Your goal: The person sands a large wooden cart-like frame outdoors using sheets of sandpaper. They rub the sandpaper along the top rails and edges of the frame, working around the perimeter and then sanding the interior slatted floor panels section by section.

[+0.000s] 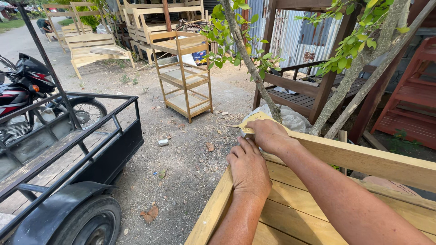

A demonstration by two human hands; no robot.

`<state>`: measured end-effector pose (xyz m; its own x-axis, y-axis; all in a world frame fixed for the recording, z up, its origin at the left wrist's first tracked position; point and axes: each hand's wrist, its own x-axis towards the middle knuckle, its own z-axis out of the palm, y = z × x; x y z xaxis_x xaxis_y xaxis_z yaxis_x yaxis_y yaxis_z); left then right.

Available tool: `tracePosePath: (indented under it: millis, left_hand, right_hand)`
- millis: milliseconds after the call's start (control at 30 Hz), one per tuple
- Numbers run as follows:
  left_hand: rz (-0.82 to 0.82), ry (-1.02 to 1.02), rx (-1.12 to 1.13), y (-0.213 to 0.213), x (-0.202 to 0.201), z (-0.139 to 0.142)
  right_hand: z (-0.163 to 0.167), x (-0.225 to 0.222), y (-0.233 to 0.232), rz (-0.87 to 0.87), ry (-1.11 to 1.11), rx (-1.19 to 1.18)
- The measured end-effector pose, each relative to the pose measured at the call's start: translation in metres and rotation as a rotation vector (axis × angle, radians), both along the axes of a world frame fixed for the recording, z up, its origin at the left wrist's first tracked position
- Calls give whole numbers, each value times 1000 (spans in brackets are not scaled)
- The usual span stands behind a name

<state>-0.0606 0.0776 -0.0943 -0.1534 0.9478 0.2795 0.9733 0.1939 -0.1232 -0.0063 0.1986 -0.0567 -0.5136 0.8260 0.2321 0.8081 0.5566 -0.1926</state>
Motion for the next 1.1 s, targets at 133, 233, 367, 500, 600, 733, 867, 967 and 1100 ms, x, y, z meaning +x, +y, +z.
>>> tracePosePath:
  millis: [133,233,367,500,600,733,867,967,1100]
  left_hand:
    - [-4,23,-53,0,-1,1]
    - [-3,20,-37,1,-1,0]
    - [4,-180,49,0,-1,-1]
    - [-78,-500,527,-16,-1,5]
    - [-90,-590,477,-41,-2,17]
    - [-19,-596,166,-73,-18,49]
    - [75,-615,149,-93,-41,77]
    - [53,-600,218,-102,-45,76]
    - [-16,-441,304,-118,-37,45]
  right_hand:
    - [-2,-1,11,-64,-1,-73]
    - [-5,-2,17,-22,51,-61]
    - [-31,13,2,184,193,106]
    - [-58,32,-16,312,460,0]
    - [-54,31,-13,320,261,97]
    - [-42,19,-15,154,272,108]
    - [-57,21,-47,429,363,100]
    - [-63,27,-63,634,368,83]
    - [-52,25,-60,412,344,136]
